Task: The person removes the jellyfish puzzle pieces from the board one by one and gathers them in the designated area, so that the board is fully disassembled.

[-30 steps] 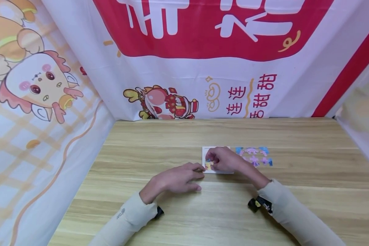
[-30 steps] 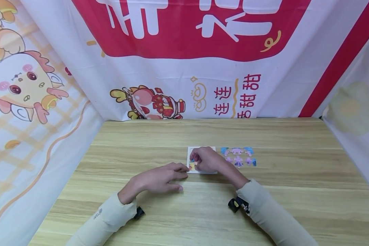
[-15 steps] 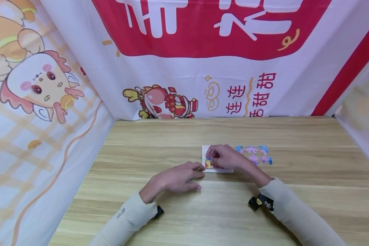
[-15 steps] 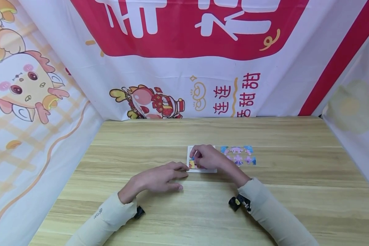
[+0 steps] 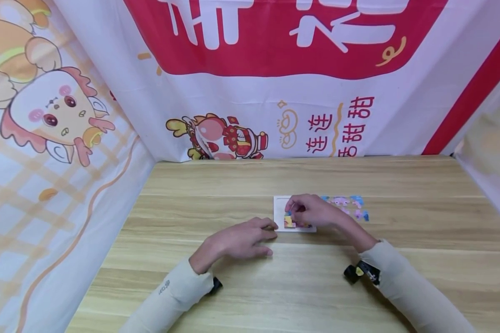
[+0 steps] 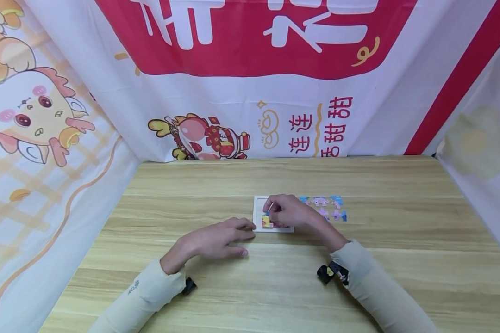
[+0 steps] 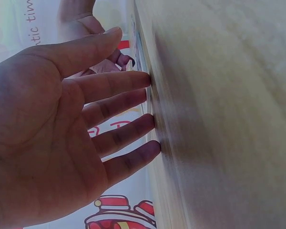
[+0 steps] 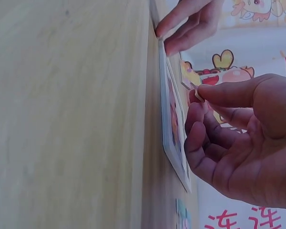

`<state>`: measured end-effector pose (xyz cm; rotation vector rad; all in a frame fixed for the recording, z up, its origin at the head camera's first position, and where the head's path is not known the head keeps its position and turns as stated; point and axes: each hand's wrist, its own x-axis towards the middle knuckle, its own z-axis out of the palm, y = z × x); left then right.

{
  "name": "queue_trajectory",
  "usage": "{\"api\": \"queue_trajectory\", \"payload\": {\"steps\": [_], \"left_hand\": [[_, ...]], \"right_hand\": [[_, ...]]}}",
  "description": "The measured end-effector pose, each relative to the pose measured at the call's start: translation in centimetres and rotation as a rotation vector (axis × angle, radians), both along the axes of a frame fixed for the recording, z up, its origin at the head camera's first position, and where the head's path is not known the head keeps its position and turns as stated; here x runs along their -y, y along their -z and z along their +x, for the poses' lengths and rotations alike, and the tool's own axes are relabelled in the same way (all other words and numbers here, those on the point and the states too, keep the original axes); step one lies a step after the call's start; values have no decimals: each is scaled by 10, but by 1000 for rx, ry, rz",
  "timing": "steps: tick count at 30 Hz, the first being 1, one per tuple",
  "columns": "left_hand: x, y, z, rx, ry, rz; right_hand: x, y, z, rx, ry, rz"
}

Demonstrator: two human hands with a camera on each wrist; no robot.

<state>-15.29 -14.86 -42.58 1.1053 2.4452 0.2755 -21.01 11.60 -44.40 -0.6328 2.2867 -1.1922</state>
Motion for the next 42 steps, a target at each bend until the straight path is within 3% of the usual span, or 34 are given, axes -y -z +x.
{"api": "queue_trajectory", "payload": {"steps": [15, 42], "left_hand": [[0, -1, 1, 9, -13, -2], [0, 1, 1, 15, -34, -6]], "right_hand": [[-28, -1, 3, -57, 11, 43], [-62, -2, 13, -47, 52, 73]]}}
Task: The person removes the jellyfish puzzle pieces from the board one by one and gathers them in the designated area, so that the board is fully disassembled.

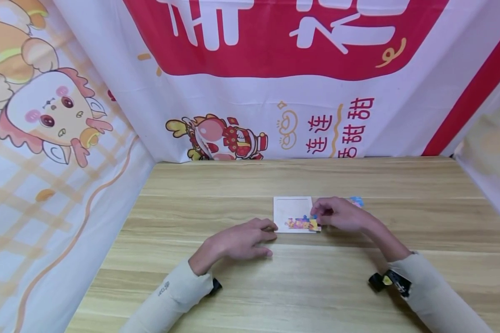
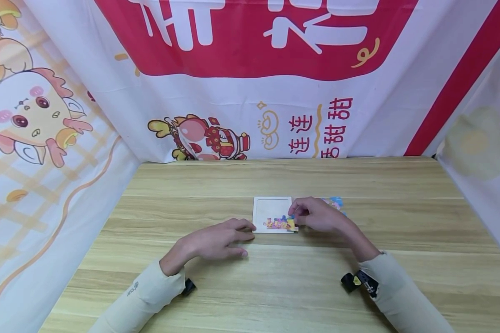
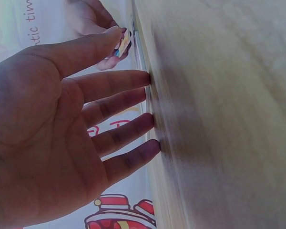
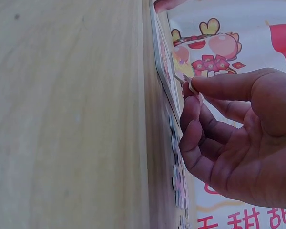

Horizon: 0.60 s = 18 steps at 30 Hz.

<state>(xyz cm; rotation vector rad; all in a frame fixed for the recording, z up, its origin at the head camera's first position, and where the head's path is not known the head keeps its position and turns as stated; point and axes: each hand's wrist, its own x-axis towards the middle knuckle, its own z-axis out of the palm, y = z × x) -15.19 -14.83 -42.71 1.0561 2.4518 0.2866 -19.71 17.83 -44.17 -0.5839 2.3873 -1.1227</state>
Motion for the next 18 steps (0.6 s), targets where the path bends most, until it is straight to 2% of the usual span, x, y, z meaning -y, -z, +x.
{"api": "queue_trajectory", "payload": {"steps": [13, 18], "left_hand": [[0, 0, 1, 3, -4, 4], [0, -1, 2, 2, -8, 4]], "right_hand": [[-14, 0, 6, -8, 6, -20], [-20, 0, 4, -24, 9, 12]]}}
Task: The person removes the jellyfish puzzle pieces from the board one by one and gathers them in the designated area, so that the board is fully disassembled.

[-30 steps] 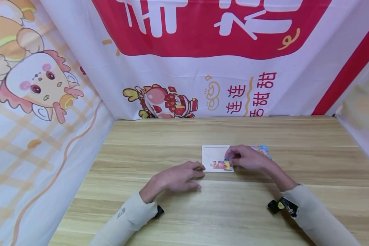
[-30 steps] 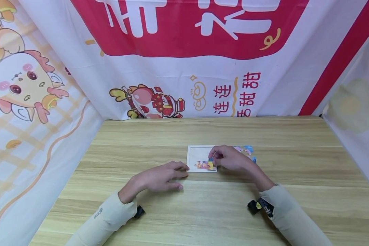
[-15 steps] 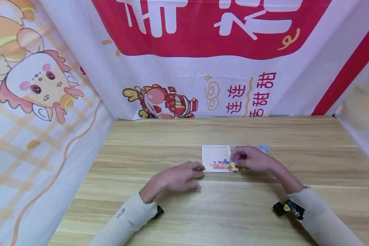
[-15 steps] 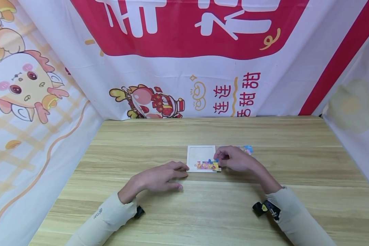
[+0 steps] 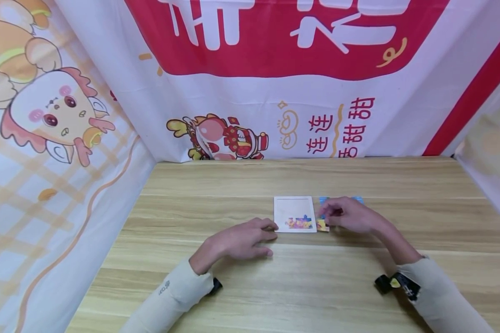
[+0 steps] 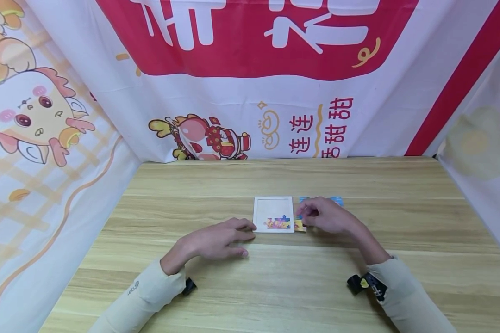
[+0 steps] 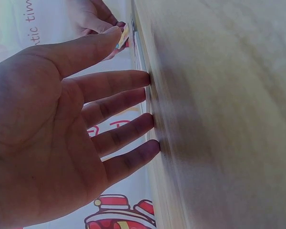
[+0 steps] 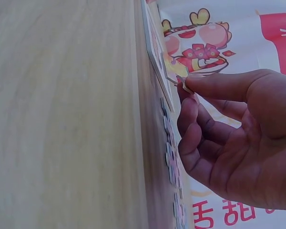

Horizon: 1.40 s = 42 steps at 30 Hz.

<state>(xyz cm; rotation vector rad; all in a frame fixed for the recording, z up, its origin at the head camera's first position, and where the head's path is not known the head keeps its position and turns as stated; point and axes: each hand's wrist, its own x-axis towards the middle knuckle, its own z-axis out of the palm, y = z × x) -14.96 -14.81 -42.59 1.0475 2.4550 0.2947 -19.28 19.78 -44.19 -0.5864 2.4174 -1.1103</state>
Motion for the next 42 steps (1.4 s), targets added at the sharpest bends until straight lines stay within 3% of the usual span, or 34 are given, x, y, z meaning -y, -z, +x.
{"api": "queue_trajectory", "payload": {"steps": [9, 24, 42], "left_hand": [[0, -1, 0, -6, 6, 0], [-1, -2, 1, -7, 13, 11], [-1, -1, 1, 6, -6, 9]], "right_hand": [[-9, -2, 0, -3, 9, 32], [-14, -1, 7, -27, 2, -8], [-12, 1, 8, -33, 36, 98]]}}
